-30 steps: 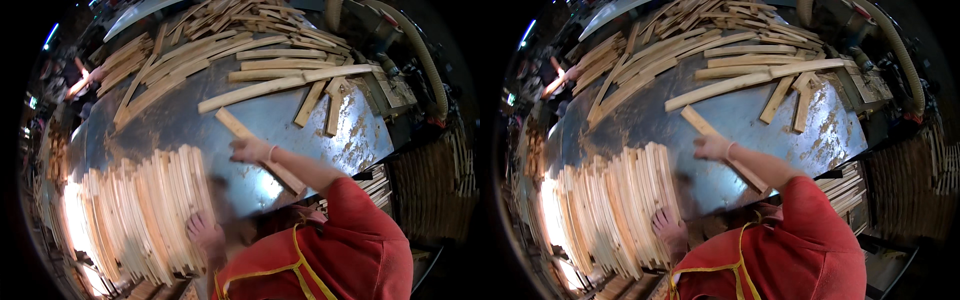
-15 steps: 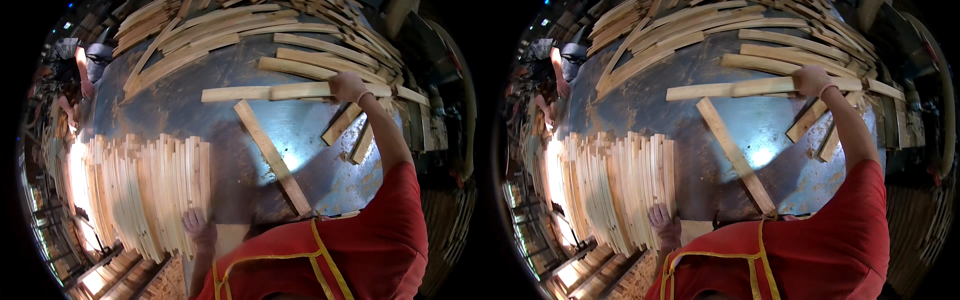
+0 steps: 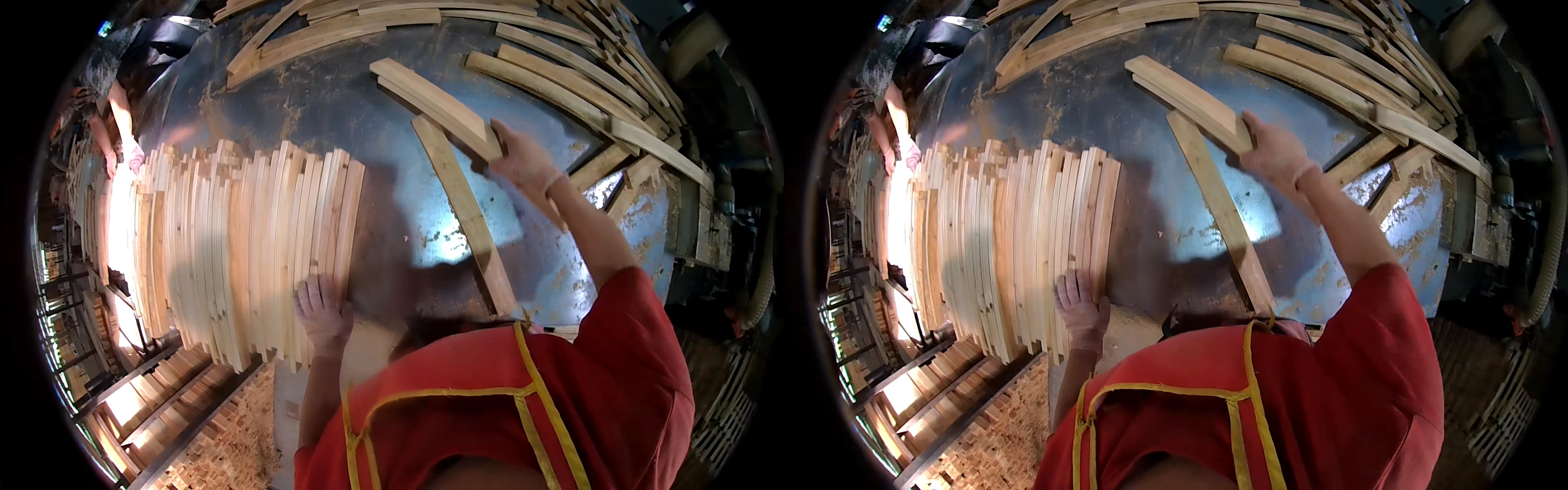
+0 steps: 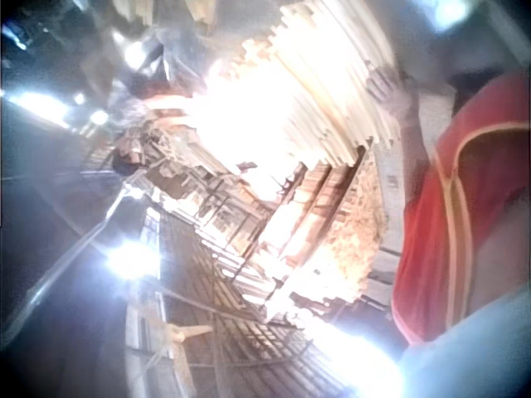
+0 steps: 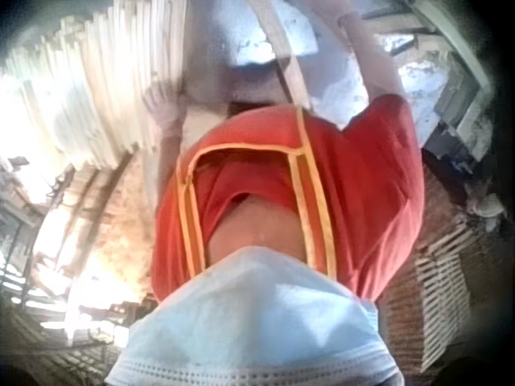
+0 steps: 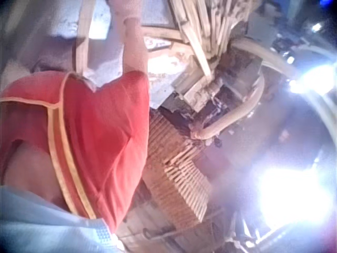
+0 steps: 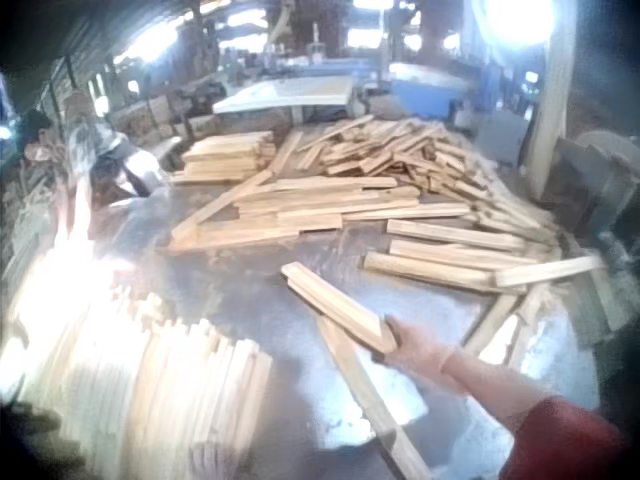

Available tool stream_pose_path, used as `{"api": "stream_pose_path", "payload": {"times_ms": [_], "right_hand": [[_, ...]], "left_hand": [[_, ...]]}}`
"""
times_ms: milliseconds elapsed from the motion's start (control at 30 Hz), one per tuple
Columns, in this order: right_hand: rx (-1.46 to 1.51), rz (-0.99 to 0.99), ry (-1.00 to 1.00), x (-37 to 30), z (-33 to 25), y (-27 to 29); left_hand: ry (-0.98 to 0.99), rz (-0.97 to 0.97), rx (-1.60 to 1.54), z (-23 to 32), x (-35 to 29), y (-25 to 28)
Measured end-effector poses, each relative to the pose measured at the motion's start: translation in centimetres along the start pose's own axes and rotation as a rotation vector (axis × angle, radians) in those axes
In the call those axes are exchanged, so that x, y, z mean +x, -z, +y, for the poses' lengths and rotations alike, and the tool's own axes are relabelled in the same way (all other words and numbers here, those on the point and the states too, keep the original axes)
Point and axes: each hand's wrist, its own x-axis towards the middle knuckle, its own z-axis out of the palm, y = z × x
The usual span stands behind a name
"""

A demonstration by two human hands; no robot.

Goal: The person picks up thin wooden planks from a scattered pile on a metal table and stacks them neatly. The person handles the planks one by one, aligning them into a growing stack on the left side of the workspace.

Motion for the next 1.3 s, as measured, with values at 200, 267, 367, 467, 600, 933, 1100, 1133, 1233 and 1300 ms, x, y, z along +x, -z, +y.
{"api": "stream_pose_path", "payload": {"times_ms": [200,267,367,467,600,933,1100,1133,1233,1300], "right_hand": [[-0.031,-0.043,-0.309,-14.9,-2.8,-10.8],[-0.225,0.006,-0.31,-15.9,-3.2,-13.4],[-0.179,0.014,-0.375,-15.2,-3.3,-13.5],[0.222,0.016,-0.34,-17.0,-6.0,-13.5],[0.953,0.163,-0.098,-17.9,-9.1,-24.6],[0.629,-0.39,0.242,-8.4,-3.8,-14.8],[-0.265,0.688,-0.012,-2.0,13.1,9.3],[-0.464,0.527,-0.173,-1.2,16.3,13.4],[-0.811,0.513,-0.294,-0.2,24.9,17.4],[-0.787,0.24,-0.439,1.0,21.9,19.1]], "left_hand": [[-0.017,0.019,-0.03,-0.1,0.9,1.4],[-0.037,0.061,-0.019,0.0,0.8,1.8],[-0.021,-0.001,-0.02,0.0,1.2,2.5],[0.0,-0.168,-0.083,-0.9,1.0,2.9],[0.088,-0.227,-0.34,0.4,5.0,3.9],[-0.125,-0.083,-0.003,5.9,6.9,3.3],[-0.125,-0.144,0.001,6.2,8.1,2.7],[-0.123,-0.139,-0.003,6.3,8.4,3.0],[-0.118,-0.148,-0.04,6.2,8.8,3.1],[-0.107,-0.134,-0.06,6.2,8.6,2.5]]}}
